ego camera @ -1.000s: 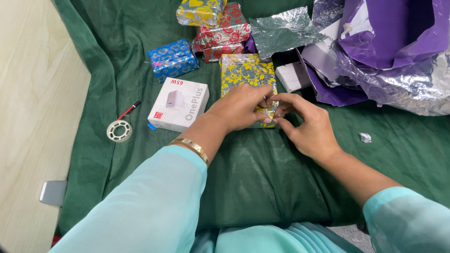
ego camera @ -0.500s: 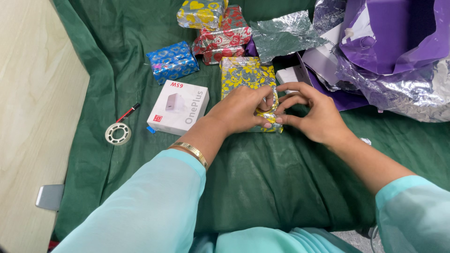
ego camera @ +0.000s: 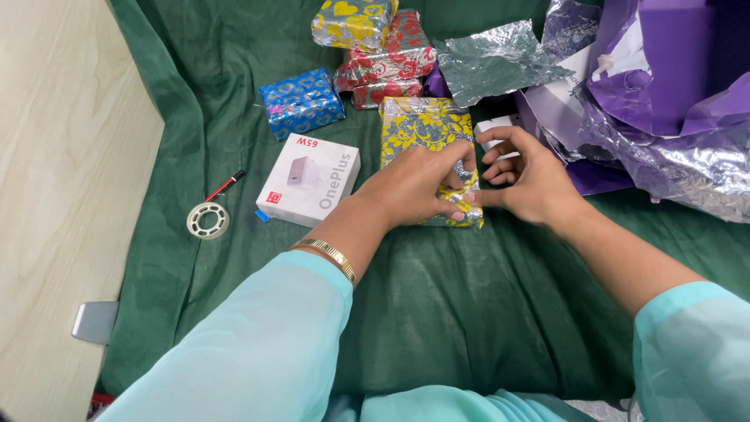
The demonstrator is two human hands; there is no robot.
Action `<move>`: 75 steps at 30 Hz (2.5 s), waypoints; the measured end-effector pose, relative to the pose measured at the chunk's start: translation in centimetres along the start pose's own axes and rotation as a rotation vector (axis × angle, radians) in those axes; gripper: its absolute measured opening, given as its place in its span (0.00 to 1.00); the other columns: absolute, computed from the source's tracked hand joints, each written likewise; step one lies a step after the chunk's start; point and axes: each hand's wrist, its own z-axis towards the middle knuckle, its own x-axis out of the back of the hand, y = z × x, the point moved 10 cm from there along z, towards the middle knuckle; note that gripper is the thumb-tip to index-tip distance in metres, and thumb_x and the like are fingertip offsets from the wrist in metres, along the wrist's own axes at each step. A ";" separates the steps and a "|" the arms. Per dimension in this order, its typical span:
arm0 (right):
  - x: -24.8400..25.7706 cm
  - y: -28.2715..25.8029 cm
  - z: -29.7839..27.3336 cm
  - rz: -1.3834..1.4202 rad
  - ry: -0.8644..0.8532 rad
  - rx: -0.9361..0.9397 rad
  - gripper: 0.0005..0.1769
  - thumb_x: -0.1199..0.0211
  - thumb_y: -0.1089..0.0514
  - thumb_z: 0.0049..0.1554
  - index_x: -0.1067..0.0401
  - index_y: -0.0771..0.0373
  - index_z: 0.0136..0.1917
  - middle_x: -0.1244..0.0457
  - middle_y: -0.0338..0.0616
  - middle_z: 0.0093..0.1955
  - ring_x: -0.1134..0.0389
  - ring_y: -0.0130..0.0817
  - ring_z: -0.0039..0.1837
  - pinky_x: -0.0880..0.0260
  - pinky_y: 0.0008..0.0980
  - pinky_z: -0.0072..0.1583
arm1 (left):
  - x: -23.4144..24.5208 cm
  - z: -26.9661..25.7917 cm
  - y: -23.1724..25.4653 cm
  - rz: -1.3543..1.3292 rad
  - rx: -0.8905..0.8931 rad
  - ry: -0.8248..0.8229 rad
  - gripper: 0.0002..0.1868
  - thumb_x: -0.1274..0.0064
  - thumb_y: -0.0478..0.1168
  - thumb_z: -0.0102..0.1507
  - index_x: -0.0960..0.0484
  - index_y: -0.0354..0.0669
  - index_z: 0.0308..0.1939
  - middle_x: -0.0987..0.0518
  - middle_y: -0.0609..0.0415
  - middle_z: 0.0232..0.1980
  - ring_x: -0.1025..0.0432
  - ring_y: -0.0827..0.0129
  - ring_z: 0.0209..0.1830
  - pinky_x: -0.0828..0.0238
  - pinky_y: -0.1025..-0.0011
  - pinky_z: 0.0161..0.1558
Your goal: The person wraps a small white box in purple wrapping paper, folds the edges, and secures them with clear tape. They then place a small white box labeled 'Neck holder mount' on top of the wrapped package and tape it down. The person continues to adjust and tape the purple wrapping paper around the package.
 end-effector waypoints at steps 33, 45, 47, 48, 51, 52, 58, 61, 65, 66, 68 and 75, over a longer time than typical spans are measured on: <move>-1.8 -3.1 -5.8 -0.350 0.006 0.316 0.17 0.29 0.61 0.53 0.25 0.61 0.56 0.32 0.45 0.50 0.24 0.36 0.52 0.24 0.34 0.54 | -0.6 1.0 -1.0 0.202 -0.110 -0.046 0.24 0.25 0.50 0.44 0.15 0.42 0.36 0.16 0.52 0.40 0.21 0.58 0.42 0.25 0.62 0.45; -2.2 -3.7 -6.6 -0.430 0.022 0.364 0.23 0.29 0.53 0.52 0.27 0.62 0.59 0.33 0.45 0.51 0.29 0.43 0.49 0.29 0.38 0.47 | -0.1 0.4 -3.2 -0.093 0.147 0.007 0.18 0.33 0.53 0.56 0.13 0.42 0.37 0.13 0.52 0.37 0.16 0.63 0.37 0.21 0.68 0.44; -1.7 -3.1 -6.1 -0.251 0.000 0.272 0.25 0.31 0.52 0.54 0.30 0.61 0.62 0.32 0.43 0.55 0.28 0.33 0.53 0.27 0.34 0.51 | 1.1 -0.3 -5.6 -0.402 0.346 0.179 0.18 0.41 0.54 0.62 0.14 0.42 0.41 0.13 0.50 0.39 0.16 0.61 0.38 0.20 0.66 0.42; -1.7 -2.8 -6.0 -0.158 -0.014 0.224 0.26 0.32 0.51 0.56 0.31 0.61 0.64 0.31 0.42 0.57 0.28 0.29 0.56 0.27 0.32 0.52 | 1.3 -1.0 -6.9 -0.557 0.448 0.265 0.19 0.45 0.54 0.65 0.15 0.42 0.43 0.13 0.49 0.40 0.15 0.59 0.39 0.19 0.65 0.41; -1.0 -1.5 -4.7 -0.046 0.138 0.045 0.30 0.33 0.45 0.55 0.32 0.59 0.67 0.29 0.42 0.50 0.28 0.26 0.49 0.27 0.29 0.53 | 5.1 -3.9 -7.7 -0.116 0.548 0.626 0.20 0.50 0.51 0.70 0.15 0.37 0.45 0.14 0.40 0.39 0.18 0.50 0.41 0.24 0.59 0.48; -1.1 -0.9 -4.4 -0.127 0.144 -0.045 0.28 0.34 0.44 0.56 0.29 0.58 0.65 0.29 0.43 0.47 0.29 0.29 0.47 0.28 0.30 0.52 | 5.6 -4.4 -7.3 -0.065 0.519 0.676 0.18 0.52 0.49 0.71 0.16 0.37 0.48 0.15 0.40 0.43 0.19 0.48 0.44 0.25 0.57 0.50; -2.7 1.0 -3.0 -0.177 0.095 -0.319 0.25 0.36 0.39 0.58 0.20 0.61 0.55 0.29 0.41 0.41 0.31 0.28 0.43 0.32 0.29 0.48 | 3.8 -5.4 -7.8 0.000 0.579 0.646 0.23 0.57 0.33 0.63 0.26 0.42 0.63 0.20 0.35 0.55 0.27 0.42 0.56 0.33 0.53 0.58; -3.5 1.8 -3.2 0.165 0.098 -0.387 0.23 0.35 0.45 0.58 0.22 0.66 0.54 0.29 0.42 0.44 0.33 0.27 0.43 0.32 0.30 0.46 | 4.4 -5.7 -6.5 0.043 0.426 0.767 0.28 0.55 0.27 0.57 0.28 0.39 0.62 0.22 0.35 0.59 0.29 0.40 0.60 0.34 0.54 0.59; -3.3 2.3 -3.8 0.562 0.132 -0.471 0.22 0.31 0.55 0.53 0.31 0.66 0.57 0.31 0.44 0.46 0.29 0.30 0.44 0.28 0.31 0.47 | 4.8 -7.0 -6.6 0.037 0.461 0.865 0.26 0.52 0.26 0.54 0.25 0.39 0.58 0.24 0.35 0.58 0.29 0.41 0.59 0.34 0.54 0.58; -3.0 2.3 -3.9 0.605 0.145 -0.497 0.23 0.30 0.57 0.52 0.34 0.65 0.58 0.31 0.46 0.47 0.29 0.32 0.44 0.27 0.32 0.47 | 4.9 -7.3 -6.7 0.024 0.490 0.875 0.26 0.51 0.26 0.53 0.25 0.39 0.57 0.24 0.34 0.57 0.29 0.40 0.57 0.34 0.53 0.57; -1.4 0.7 -3.9 0.547 0.195 -0.391 0.27 0.27 0.59 0.52 0.34 0.64 0.61 0.34 0.42 0.45 0.35 0.28 0.42 0.35 0.30 0.45 | 5.1 -7.5 -7.3 -0.042 0.587 0.853 0.22 0.52 0.29 0.57 0.23 0.40 0.56 0.21 0.38 0.54 0.26 0.45 0.56 0.31 0.56 0.57; 2.8 -12.9 -8.4 -0.314 0.502 0.496 0.31 0.24 0.64 0.50 0.34 0.66 0.63 0.32 0.48 0.54 0.29 0.39 0.53 0.29 0.37 0.54 | 4.6 -7.0 -7.3 -0.921 0.672 0.792 0.40 0.65 0.70 0.66 0.20 0.40 0.59 0.16 0.42 0.53 0.23 0.51 0.52 0.26 0.56 0.51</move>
